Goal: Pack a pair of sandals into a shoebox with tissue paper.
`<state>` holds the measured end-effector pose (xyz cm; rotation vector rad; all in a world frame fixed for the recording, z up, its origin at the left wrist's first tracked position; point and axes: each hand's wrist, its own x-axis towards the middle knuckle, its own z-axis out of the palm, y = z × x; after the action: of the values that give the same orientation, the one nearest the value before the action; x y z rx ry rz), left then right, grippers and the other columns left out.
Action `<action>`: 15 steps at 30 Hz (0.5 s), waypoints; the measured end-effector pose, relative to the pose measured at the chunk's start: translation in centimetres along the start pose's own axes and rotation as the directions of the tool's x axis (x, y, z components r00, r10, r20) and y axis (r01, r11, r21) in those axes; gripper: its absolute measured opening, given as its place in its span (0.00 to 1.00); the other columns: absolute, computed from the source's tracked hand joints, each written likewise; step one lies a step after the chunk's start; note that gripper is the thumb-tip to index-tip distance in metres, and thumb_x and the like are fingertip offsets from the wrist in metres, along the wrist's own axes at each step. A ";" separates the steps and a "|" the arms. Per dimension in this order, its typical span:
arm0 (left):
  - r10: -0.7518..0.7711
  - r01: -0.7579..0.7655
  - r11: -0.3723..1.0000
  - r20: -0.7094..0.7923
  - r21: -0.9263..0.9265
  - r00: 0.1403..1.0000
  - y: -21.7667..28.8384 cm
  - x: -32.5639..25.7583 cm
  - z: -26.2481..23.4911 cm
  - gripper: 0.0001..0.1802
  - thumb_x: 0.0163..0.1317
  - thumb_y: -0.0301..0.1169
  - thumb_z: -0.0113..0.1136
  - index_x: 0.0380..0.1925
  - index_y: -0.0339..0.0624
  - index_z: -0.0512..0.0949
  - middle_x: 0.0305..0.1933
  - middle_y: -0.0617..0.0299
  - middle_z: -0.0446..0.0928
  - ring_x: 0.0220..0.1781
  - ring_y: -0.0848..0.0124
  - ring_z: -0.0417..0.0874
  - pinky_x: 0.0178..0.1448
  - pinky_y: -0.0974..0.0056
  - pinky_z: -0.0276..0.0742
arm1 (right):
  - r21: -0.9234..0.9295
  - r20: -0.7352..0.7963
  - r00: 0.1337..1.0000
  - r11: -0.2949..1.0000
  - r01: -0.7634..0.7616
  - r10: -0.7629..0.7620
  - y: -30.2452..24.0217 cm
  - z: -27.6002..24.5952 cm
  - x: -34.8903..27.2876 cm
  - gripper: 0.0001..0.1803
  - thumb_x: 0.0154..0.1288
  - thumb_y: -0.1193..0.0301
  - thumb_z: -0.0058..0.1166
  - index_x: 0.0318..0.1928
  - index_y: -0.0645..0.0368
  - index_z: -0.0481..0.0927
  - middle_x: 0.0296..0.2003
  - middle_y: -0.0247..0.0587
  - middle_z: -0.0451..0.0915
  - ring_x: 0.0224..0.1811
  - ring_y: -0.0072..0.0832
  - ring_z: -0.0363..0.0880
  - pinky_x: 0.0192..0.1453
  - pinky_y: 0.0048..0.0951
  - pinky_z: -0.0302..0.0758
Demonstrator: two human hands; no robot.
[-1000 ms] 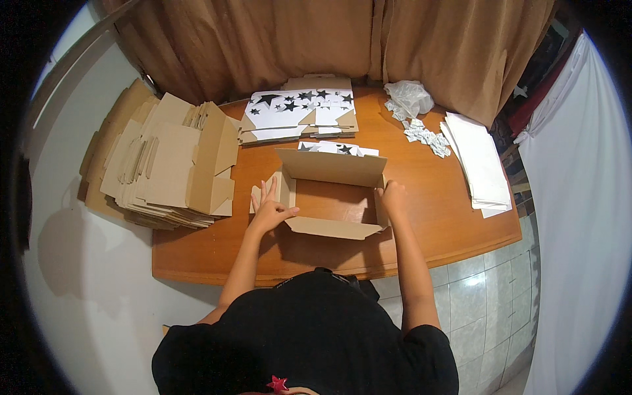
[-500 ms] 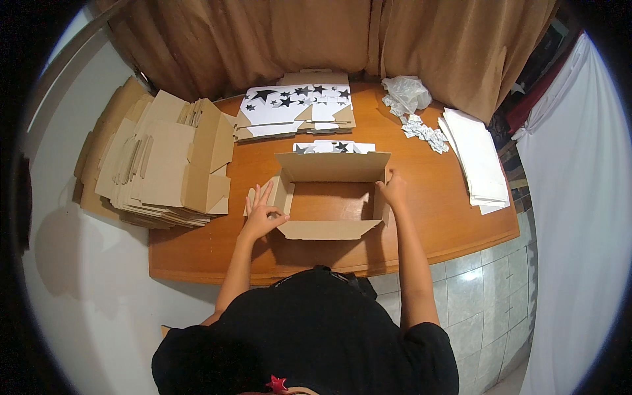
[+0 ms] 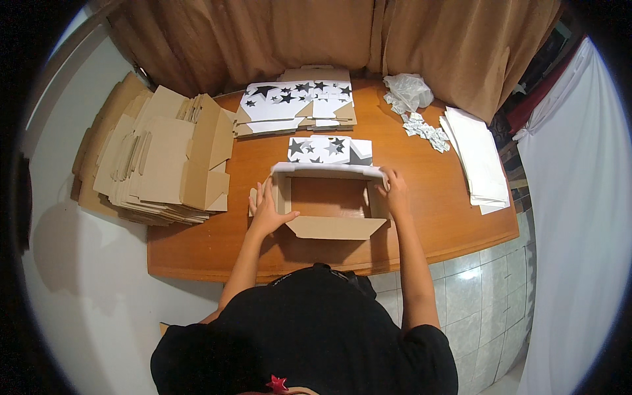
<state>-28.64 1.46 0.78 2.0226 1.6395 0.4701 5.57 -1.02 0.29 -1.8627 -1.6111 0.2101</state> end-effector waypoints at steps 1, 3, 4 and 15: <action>-0.002 0.002 1.000 0.001 -0.001 1.000 -0.2 0.0 0.2 0.63 0.36 0.55 0.68 0.66 0.41 0.42 0.70 0.53 0.47 0.72 0.50 0.36 0.67 0.37 0.27 | -0.054 0.061 0.992 0.992 0.110 -0.106 -0.3 -0.2 -0.1 0.29 0.46 0.78 0.61 0.52 0.55 0.70 0.47 0.46 0.71 0.44 0.41 0.76 0.46 0.36 0.73; 0.032 -0.037 0.997 -0.078 -0.061 0.996 -0.5 0.0 0.5 0.64 0.35 0.56 0.68 0.67 0.45 0.40 0.70 0.55 0.48 0.72 0.50 0.36 0.66 0.36 0.27 | -0.046 0.106 0.989 0.993 0.107 -0.102 -0.9 -0.8 -0.7 0.28 0.45 0.76 0.61 0.51 0.56 0.71 0.47 0.47 0.72 0.45 0.42 0.74 0.48 0.37 0.72; 0.034 -0.039 0.997 -0.077 -0.061 0.996 -0.2 0.0 0.2 0.64 0.35 0.56 0.68 0.67 0.45 0.40 0.70 0.55 0.48 0.72 0.50 0.36 0.66 0.36 0.27 | -0.038 0.145 0.985 0.994 0.103 -0.096 -1.1 -1.1 -1.1 0.28 0.45 0.74 0.62 0.50 0.56 0.72 0.48 0.47 0.72 0.47 0.44 0.73 0.49 0.37 0.71; 0.261 -0.287 0.946 0.172 0.152 0.950 -0.8 0.9 -0.3 0.48 0.46 0.57 0.57 0.65 0.48 0.55 0.72 0.61 0.44 0.74 0.63 0.38 0.65 0.36 0.20 | 0.090 -0.081 0.996 0.995 0.034 -0.027 1.9 0.5 -3.9 0.38 0.51 0.58 0.59 0.59 0.64 0.63 0.56 0.63 0.61 0.57 0.55 0.63 0.56 0.46 0.65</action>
<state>-29.28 2.48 0.50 2.3713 1.3556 0.2665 5.95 -4.53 -2.30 -1.7540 -1.5495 0.1912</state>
